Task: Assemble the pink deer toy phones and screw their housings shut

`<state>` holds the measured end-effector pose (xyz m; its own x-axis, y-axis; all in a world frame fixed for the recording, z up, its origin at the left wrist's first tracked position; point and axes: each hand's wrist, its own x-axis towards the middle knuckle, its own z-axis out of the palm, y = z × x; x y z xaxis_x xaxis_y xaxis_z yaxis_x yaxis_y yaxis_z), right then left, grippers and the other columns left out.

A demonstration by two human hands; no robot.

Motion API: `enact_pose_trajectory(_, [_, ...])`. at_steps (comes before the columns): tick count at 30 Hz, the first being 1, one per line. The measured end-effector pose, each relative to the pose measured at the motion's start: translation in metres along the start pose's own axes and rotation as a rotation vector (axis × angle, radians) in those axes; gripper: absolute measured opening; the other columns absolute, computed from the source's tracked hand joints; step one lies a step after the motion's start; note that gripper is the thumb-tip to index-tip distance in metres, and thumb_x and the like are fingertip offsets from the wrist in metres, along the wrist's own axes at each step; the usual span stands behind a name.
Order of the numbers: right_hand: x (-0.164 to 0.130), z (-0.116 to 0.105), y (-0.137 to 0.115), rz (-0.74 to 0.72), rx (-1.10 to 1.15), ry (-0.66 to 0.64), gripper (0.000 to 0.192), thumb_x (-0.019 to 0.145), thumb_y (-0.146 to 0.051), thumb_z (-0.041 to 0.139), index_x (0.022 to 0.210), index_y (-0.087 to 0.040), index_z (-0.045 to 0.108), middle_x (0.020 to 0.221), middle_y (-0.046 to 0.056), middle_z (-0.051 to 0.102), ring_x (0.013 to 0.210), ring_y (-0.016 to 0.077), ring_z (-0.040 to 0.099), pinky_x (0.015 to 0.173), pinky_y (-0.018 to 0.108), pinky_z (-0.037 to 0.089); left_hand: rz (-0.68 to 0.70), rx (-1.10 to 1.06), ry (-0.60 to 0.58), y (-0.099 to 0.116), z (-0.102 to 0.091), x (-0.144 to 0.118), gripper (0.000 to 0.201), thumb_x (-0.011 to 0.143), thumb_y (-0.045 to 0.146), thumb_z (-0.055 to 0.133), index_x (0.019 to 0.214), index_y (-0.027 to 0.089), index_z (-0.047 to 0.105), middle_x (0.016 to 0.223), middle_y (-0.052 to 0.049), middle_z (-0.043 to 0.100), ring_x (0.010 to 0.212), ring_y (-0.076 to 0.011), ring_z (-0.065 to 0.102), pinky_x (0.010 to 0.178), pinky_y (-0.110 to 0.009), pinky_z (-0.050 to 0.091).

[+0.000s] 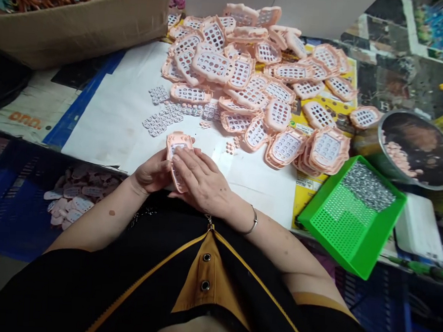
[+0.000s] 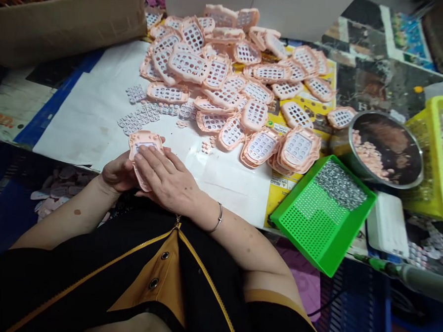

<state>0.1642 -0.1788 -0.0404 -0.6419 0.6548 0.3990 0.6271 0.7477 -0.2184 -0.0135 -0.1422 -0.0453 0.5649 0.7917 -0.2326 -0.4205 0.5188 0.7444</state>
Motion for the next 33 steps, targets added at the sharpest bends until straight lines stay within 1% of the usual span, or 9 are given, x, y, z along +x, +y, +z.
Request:
enact_pose_trajectory(5, [-0.007, -0.016, 0.016, 0.036, -0.154, 0.031, 0.044, 0.105, -0.027, 0.034, 0.143, -0.012, 0.051, 0.147, 0.013, 0.059, 0.140, 0.0207, 0.052, 0.117, 0.040, 0.038, 0.007, 0.057, -0.041, 0.000, 0.001, 0.002, 0.076, 0.065, 0.047, 0.089, 0.133, 0.026, 0.062, 0.142, -0.012, 0.059, 0.122, -0.0303, 0.063, 0.092, -0.036, 0.057])
enact_pose_trajectory(9, [-0.034, -0.049, 0.054, 0.453, -0.317, 0.061, 0.046, 0.104, -0.034, 0.036, 0.142, -0.013, 0.051, 0.142, 0.018, 0.062, 0.134, 0.0265, 0.057, 0.115, 0.048, 0.037, 0.018, 0.164, 0.036, 0.003, 0.009, 0.001, 0.063, 0.070, 0.047, 0.085, 0.128, 0.029, 0.065, 0.133, -0.010, 0.063, 0.106, -0.0259, 0.069, 0.087, -0.041, 0.059])
enact_pose_trajectory(13, [-0.064, -0.071, 0.088, 0.772, -0.470, 0.065, 0.053, 0.100, -0.032, 0.038, 0.148, -0.010, 0.043, 0.139, 0.022, 0.062, 0.131, 0.0328, 0.056, 0.112, 0.055, 0.034, 0.175, 0.581, 0.040, 0.014, 0.037, 0.021, 0.049, 0.070, 0.034, 0.085, 0.117, 0.024, 0.072, 0.122, -0.010, 0.068, 0.108, -0.0278, 0.066, 0.107, -0.049, 0.046])
enact_pose_trajectory(17, [-0.074, -0.066, 0.101, 0.774, -0.525, -0.002, 0.051, 0.099, -0.029, 0.038, 0.146, -0.009, 0.046, 0.129, 0.022, 0.066, 0.130, 0.0349, 0.054, 0.109, 0.057, 0.035, 0.399, 0.985, -0.186, 0.020, 0.074, 0.077, 0.044, 0.060, 0.019, 0.087, 0.103, 0.019, 0.078, 0.124, -0.013, 0.068, 0.134, -0.0394, 0.050, 0.124, -0.056, 0.017])
enact_pose_trajectory(20, [-0.071, -0.061, 0.100, 0.744, -0.556, -0.080, 0.048, 0.101, -0.036, 0.038, 0.139, -0.011, 0.053, 0.130, 0.020, 0.066, 0.131, 0.0361, 0.052, 0.109, 0.058, 0.035, 0.505, 1.301, -0.259, 0.012, 0.091, 0.121, 0.034, 0.065, 0.011, 0.077, 0.098, 0.019, 0.077, 0.132, -0.010, 0.066, 0.146, -0.0367, 0.038, 0.126, -0.058, 0.000])
enact_pose_trajectory(23, [-0.061, -0.067, 0.097, 0.753, -0.576, -0.090, 0.051, 0.101, -0.042, 0.038, 0.140, -0.013, 0.052, 0.142, 0.019, 0.059, 0.135, 0.0356, 0.049, 0.112, 0.055, 0.033, 0.586, 1.844, -0.338, 0.002, 0.097, 0.149, 0.022, 0.083, 0.016, 0.061, 0.098, 0.019, 0.077, 0.143, -0.008, 0.061, 0.151, -0.0318, 0.032, 0.126, -0.060, -0.001])
enact_pose_trajectory(25, [-0.050, -0.077, 0.100, 0.770, -0.571, -0.094, 0.046, 0.100, -0.037, 0.038, 0.137, -0.013, 0.054, 0.139, 0.020, 0.060, 0.132, 0.0350, 0.050, 0.111, 0.053, 0.033, 0.658, 2.049, -0.349, 0.000, 0.098, 0.158, 0.024, 0.090, 0.021, 0.055, 0.096, 0.020, 0.078, 0.141, -0.008, 0.062, 0.151, -0.0313, 0.034, 0.126, -0.060, 0.003])
enact_pose_trajectory(29, [-0.019, -0.092, 0.129, 0.815, -0.528, -0.208, 0.031, 0.094, -0.019, 0.041, 0.112, -0.013, 0.066, 0.107, 0.019, 0.071, 0.112, 0.0350, 0.060, 0.101, 0.056, 0.036, 0.801, 2.130, -0.273, 0.013, 0.099, 0.164, 0.036, 0.096, 0.019, 0.043, 0.096, 0.022, 0.078, 0.133, -0.008, 0.067, 0.147, -0.0298, 0.040, 0.127, -0.061, 0.004])
enact_pose_trajectory(33, [0.009, -0.091, 0.169, 0.925, -0.513, -0.374, 0.030, 0.085, -0.012, 0.051, 0.110, -0.010, 0.067, 0.104, 0.022, 0.073, 0.105, 0.0362, 0.064, 0.095, 0.056, 0.038, 0.888, 1.994, -0.159, 0.036, 0.094, 0.169, 0.037, 0.091, 0.009, 0.040, 0.087, 0.022, 0.075, 0.126, -0.008, 0.070, 0.148, -0.0302, 0.039, 0.126, -0.064, -0.001])
